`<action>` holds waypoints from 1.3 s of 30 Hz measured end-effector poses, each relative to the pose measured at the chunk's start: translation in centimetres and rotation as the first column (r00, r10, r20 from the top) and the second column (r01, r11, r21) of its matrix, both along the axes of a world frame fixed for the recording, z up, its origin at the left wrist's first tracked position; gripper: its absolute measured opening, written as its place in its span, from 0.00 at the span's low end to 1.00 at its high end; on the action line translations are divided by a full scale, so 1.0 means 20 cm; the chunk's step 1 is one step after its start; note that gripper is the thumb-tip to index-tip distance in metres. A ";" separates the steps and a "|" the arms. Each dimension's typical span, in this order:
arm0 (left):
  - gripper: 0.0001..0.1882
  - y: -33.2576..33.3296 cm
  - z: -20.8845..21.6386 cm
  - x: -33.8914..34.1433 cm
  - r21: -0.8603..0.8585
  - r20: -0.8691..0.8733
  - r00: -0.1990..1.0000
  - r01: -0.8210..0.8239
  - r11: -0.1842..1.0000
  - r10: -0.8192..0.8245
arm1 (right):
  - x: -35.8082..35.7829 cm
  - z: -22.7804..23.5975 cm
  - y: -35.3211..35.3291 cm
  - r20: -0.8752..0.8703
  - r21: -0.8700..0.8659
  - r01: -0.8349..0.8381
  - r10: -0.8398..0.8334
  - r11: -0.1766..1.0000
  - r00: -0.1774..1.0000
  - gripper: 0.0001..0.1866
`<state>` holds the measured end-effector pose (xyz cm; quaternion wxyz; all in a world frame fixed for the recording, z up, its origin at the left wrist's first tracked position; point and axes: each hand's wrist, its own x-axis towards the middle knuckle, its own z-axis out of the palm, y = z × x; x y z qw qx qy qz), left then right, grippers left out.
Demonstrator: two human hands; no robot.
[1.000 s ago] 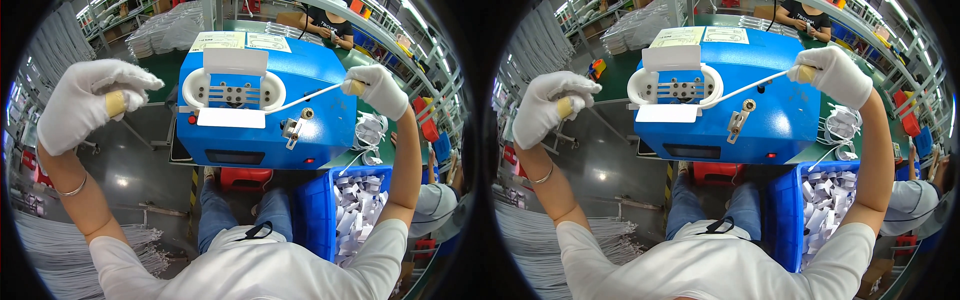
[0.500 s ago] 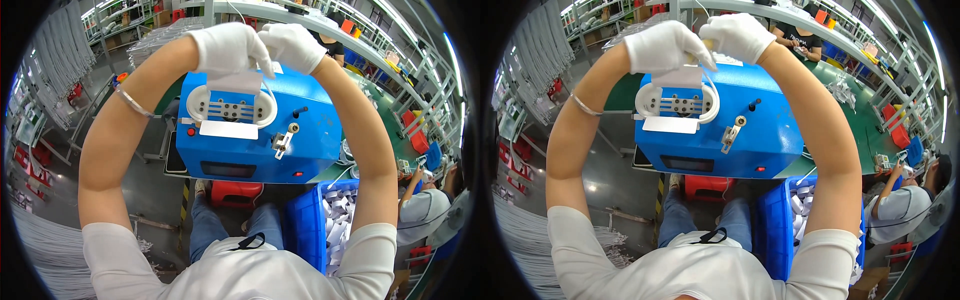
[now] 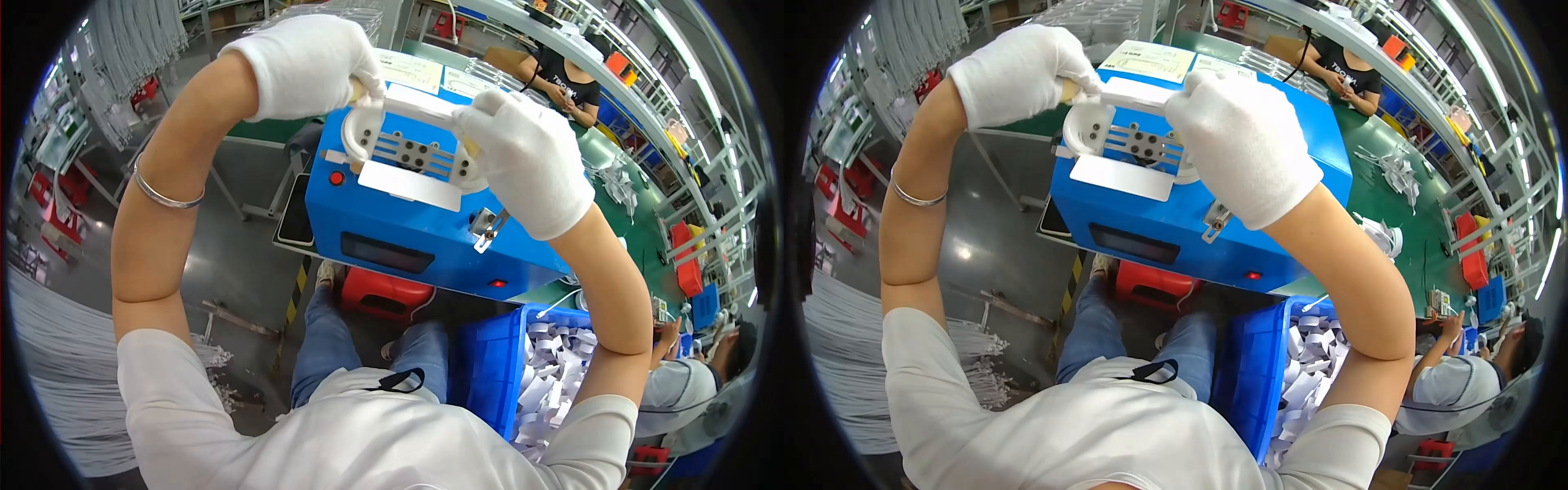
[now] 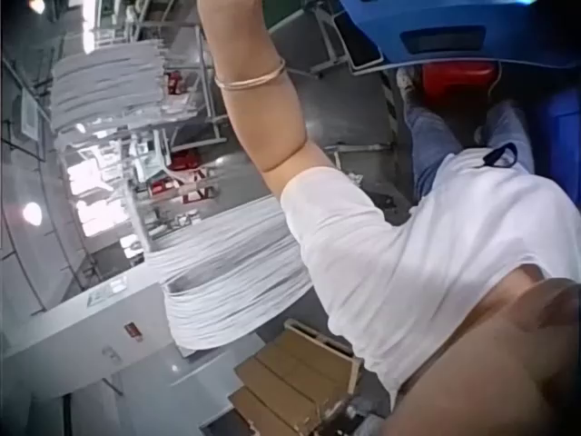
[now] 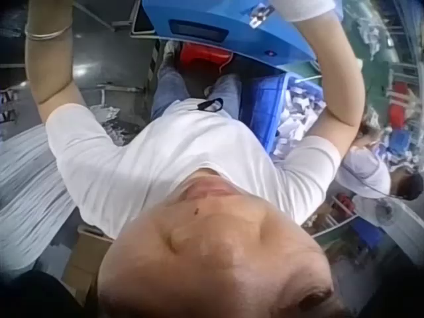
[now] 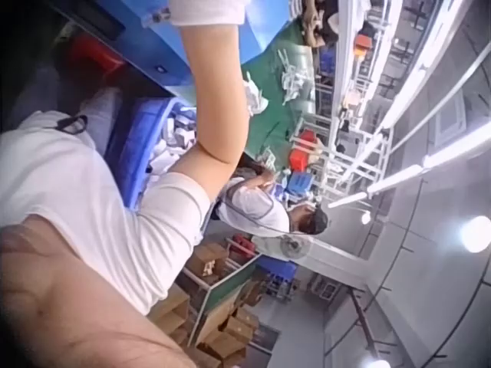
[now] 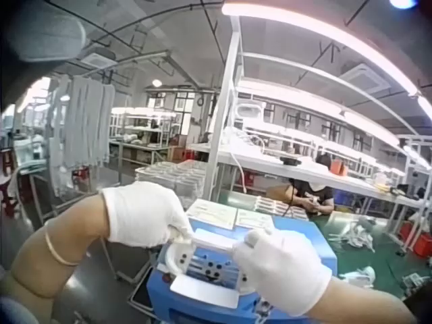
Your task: Process electrical cables using an industrial machine at a factory workbench.
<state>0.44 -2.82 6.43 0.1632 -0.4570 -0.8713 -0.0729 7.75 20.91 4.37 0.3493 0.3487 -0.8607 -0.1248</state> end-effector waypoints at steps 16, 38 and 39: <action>0.06 0.15 -0.19 0.09 0.298 -0.458 0.885 0.240 0.924 -0.082 | -0.23 -0.06 0.12 0.782 -0.552 0.474 0.228 0.686 0.581 0.25; 0.08 -0.04 -0.10 0.08 0.351 0.063 0.987 0.120 0.929 -0.151 | -0.04 -0.07 -0.10 0.078 -0.290 0.006 0.017 0.957 0.997 0.15; 0.08 -0.04 -0.09 0.07 0.345 0.075 0.983 0.131 0.929 -0.166 | -0.05 -0.08 -0.10 0.041 -0.258 -0.013 0.025 0.966 0.999 0.15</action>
